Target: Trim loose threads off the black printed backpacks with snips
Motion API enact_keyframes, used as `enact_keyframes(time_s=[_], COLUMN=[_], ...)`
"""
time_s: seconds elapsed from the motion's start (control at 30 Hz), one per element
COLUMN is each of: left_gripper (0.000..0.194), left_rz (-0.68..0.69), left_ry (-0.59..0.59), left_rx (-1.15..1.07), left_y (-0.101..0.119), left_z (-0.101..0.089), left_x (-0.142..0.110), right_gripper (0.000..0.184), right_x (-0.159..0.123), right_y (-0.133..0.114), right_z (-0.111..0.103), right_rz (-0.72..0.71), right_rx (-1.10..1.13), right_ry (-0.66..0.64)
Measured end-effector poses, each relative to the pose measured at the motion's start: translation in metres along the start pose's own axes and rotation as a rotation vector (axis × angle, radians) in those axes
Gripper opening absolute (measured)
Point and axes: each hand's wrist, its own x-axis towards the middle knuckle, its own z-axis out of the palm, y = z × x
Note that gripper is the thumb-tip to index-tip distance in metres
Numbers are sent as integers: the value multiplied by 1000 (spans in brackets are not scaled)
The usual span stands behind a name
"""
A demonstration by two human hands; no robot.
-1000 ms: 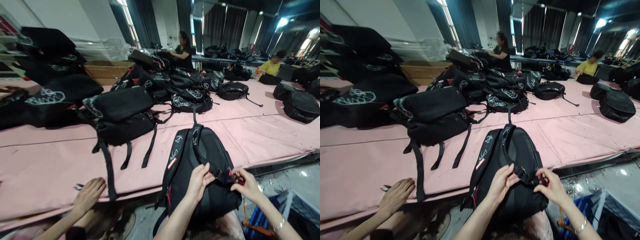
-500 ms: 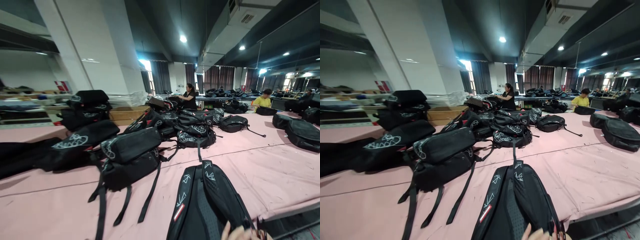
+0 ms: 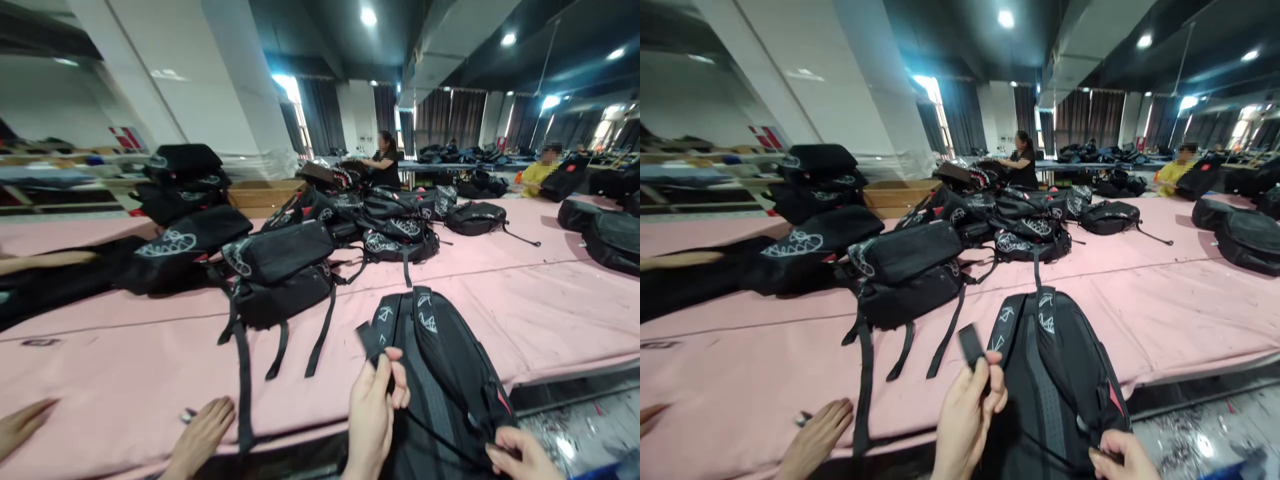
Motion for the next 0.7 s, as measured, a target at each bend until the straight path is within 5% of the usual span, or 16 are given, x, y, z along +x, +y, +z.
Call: enact_keyframes(time_s=[0.13, 0.27, 0.43, 0.7], left_gripper=[22, 24, 24, 24], left_rz=[-259, -229, -178, -200], left_ry=[-177, -205, -182, -215], left_rx=[0, 168, 323, 381], left_y=[-5, -21, -28, -29], left_z=[0, 8, 14, 14], left_x=[2, -4, -11, -13], right_gripper=[26, 22, 15, 10], right_x=[-20, -17, 7, 28], right_y=[-23, -60, -96, -105], right_z=[-19, -20, 4, 15], right_rz=[-180, -355, -567, -710], right_rx=[-87, -156, -243, -361], right_ry=[112, 256, 225, 213])
